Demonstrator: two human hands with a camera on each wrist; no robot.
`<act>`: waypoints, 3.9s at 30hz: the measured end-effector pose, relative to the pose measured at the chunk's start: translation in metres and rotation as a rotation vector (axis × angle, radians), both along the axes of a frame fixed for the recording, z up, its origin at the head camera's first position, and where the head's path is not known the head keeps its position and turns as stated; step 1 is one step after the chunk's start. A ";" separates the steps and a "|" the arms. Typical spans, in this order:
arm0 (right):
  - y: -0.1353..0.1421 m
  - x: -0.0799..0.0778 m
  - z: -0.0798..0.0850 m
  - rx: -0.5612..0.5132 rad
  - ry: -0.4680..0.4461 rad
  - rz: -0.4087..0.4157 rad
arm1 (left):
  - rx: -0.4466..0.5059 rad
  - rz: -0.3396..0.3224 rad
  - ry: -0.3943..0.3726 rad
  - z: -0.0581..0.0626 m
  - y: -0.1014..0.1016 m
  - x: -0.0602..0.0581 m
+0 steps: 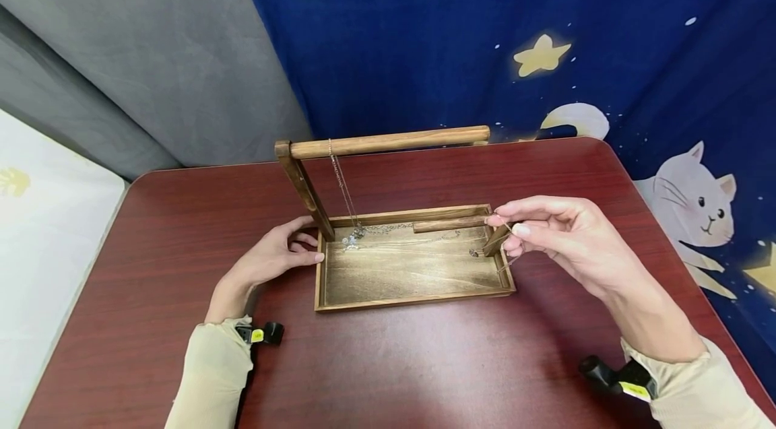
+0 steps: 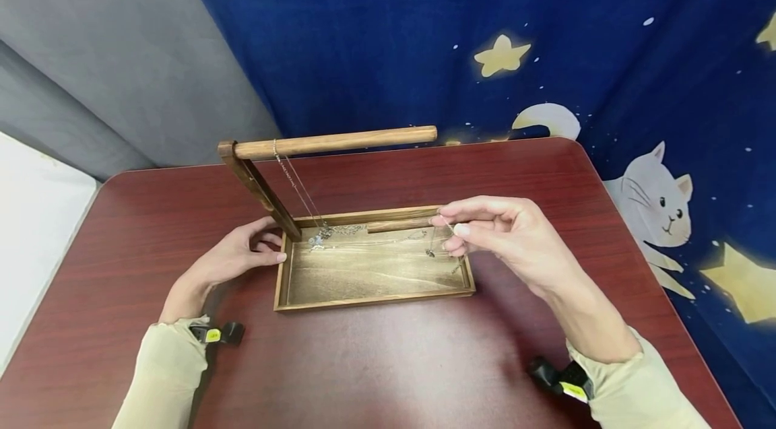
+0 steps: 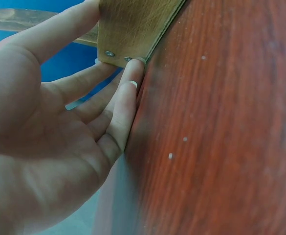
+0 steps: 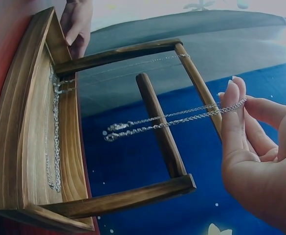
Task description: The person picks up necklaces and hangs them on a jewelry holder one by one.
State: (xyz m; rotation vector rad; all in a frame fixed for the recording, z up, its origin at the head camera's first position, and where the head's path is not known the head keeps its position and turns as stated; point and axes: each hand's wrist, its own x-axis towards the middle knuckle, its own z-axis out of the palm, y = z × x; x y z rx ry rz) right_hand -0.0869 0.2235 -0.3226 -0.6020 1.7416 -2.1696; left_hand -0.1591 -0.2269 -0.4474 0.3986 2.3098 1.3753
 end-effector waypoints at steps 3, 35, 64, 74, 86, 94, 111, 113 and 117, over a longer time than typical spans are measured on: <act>0.003 0.000 0.000 -0.017 -0.003 0.008 | -0.001 -0.001 0.002 0.000 0.000 0.000; 0.040 0.004 0.008 -0.171 0.082 -0.046 | -0.001 -0.004 0.001 0.001 -0.001 0.001; 0.039 -0.014 0.019 -0.178 0.026 -0.082 | 0.034 -0.001 -0.019 -0.002 -0.002 0.001; 0.026 -0.026 0.024 -0.126 0.039 -0.119 | 0.032 -0.004 -0.020 0.000 -0.002 0.000; 0.017 -0.039 0.028 -0.215 -0.004 -0.050 | 0.014 -0.002 -0.007 0.000 -0.001 0.000; 0.010 -0.046 0.036 -0.232 -0.002 -0.047 | 0.015 -0.004 -0.005 0.000 0.000 0.000; -0.002 -0.059 0.043 -0.268 -0.018 -0.049 | 0.033 0.010 -0.030 0.000 0.000 0.001; -0.003 -0.061 0.044 -0.273 -0.010 -0.045 | 0.034 0.009 -0.028 0.000 0.000 0.002; -0.006 -0.065 0.045 -0.287 -0.007 -0.047 | 0.043 0.008 -0.030 0.000 0.000 0.002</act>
